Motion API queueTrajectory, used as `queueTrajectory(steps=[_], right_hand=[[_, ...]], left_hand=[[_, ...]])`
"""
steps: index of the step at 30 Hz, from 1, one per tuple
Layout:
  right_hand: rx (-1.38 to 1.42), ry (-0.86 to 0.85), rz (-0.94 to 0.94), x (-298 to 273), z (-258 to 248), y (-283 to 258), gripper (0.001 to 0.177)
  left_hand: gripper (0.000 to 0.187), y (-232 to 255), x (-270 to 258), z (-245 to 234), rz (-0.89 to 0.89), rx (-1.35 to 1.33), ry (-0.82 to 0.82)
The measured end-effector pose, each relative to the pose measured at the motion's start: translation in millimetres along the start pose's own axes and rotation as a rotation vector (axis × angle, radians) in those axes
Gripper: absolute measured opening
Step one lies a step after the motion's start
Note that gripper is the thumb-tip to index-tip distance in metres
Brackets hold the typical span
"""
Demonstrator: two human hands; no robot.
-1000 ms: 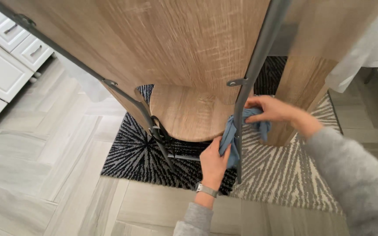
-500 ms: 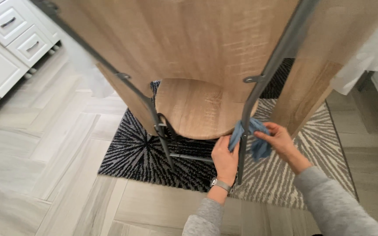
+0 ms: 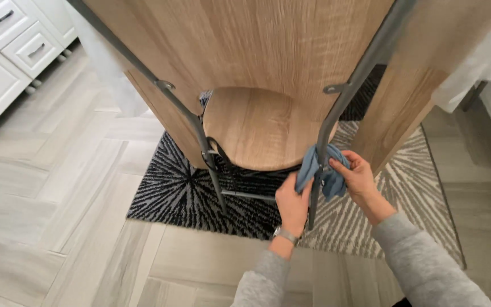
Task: The person wipes the seat, backrest, and metal frame of a wooden chair with a blue cloth, then wipes the tabletop and another chair. The person moves the chair to access different surfaces and continues wiping the frame and seat.
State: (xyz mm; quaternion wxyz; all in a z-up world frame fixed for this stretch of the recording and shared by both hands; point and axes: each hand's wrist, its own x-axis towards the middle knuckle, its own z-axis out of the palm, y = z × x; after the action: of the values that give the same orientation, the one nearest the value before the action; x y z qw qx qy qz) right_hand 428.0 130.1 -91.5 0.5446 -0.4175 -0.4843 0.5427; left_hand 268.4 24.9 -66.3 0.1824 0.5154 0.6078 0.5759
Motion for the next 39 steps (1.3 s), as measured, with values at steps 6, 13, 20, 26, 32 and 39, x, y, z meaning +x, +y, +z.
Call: queueTrajectory(steps=[6, 13, 20, 26, 32, 39], right_hand=[[0.048, 0.089, 0.015, -13, -28, 32, 0.029], [0.128, 0.516, 0.285, -9, -93, 24, 0.027], [0.181, 0.45, -0.224, -32, -43, -99, 0.01], [-0.048, 0.134, -0.236, -10, 31, -92, 0.047], [-0.714, 0.484, -0.638, 15, 80, 60, 0.064], [-1.072, 0.522, -0.838, -14, 68, 177, 0.047]], left_hand=[[0.039, 53, 20, -12, 0.086, -0.057, 0.138], [0.023, 27, 21, -34, 0.108, -0.05, 0.311], [0.021, 38, 24, -46, 0.271, 0.057, 0.38], [0.019, 22, 26, -38, 0.409, 0.355, 0.287], [0.028, 14, 31, -38, 0.378, 0.299, 0.244], [0.032, 9, 28, -40, 0.376, 0.317, 0.211]])
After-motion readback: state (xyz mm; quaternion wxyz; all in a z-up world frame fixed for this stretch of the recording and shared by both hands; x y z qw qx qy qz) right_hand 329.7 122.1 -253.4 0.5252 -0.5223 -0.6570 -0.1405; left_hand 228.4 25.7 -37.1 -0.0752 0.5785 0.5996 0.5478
